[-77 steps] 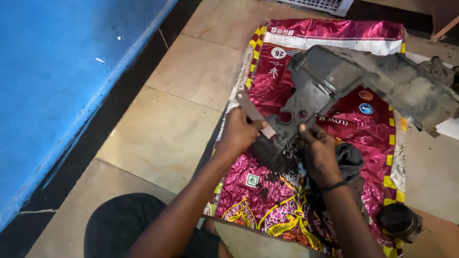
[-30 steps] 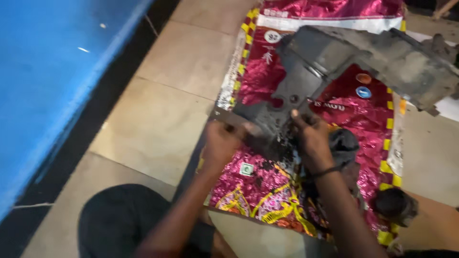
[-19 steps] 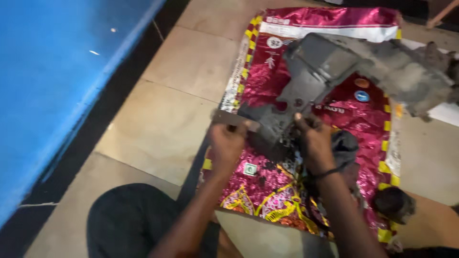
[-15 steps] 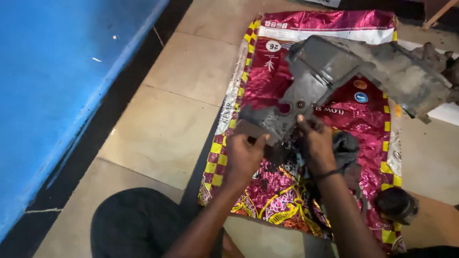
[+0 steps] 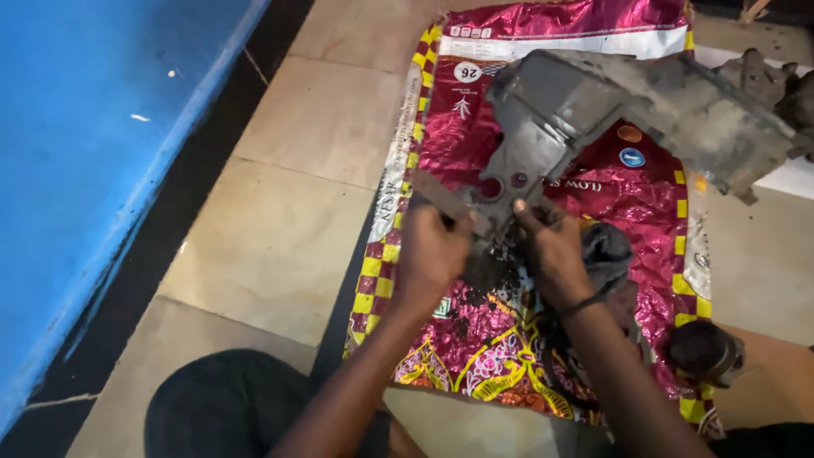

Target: The person scrubs a large, dark metal part with a flat metal tool to remove grime. They then wipe the part with a dark cloth to clean the surface. The person handles the part with both hands, rotating it to access different areas.

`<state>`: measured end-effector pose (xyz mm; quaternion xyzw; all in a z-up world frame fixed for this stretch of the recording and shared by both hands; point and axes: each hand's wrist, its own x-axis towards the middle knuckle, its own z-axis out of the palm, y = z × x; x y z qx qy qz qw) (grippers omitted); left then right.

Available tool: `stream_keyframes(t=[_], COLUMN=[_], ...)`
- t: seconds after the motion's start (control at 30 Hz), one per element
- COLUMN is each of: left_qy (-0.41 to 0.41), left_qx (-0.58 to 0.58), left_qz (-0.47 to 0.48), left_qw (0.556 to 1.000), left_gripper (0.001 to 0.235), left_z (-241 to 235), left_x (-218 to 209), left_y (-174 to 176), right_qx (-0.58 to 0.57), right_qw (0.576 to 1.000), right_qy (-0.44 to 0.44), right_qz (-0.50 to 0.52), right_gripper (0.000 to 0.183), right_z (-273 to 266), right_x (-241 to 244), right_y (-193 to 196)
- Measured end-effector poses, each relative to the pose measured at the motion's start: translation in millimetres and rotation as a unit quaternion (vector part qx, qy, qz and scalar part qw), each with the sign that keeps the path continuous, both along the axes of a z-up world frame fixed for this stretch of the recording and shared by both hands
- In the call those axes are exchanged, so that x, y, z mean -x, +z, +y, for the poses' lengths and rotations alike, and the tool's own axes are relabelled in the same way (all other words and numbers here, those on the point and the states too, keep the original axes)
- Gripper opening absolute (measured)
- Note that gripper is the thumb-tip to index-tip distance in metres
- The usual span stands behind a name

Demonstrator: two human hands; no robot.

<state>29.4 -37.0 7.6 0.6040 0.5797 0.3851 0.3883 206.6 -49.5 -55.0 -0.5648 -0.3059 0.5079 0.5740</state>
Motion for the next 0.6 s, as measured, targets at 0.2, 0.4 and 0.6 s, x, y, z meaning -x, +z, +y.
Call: stream_keyframes(t=[0.2, 0.4, 0.6], left_qy=[-0.001, 0.044, 0.133], left_qx=[-0.053, -0.061, 0.037], left_qz=[-0.06, -0.063, -0.186], left_qw=[0.997, 0.995, 0.973], left_gripper=[0.014, 0.015, 0.013], left_z=[14.4, -1.9, 0.2], left_x=[10.6, 28.2, 61.4], left_y=[-3.0, -6.3, 8.2], right_qx=[-0.008, 0.016, -0.047], right_qw=[0.999, 0.999, 0.994], right_qy=[0.005, 0.005, 0.032], right_qz=[-0.038, 0.037, 0.09], right_gripper=[0.022, 0.018, 0.017], right_z=[1.8, 1.1, -7.9], right_x=[-4.6, 0.7, -9.4], right_y=[-8.8, 1.8, -13.2])
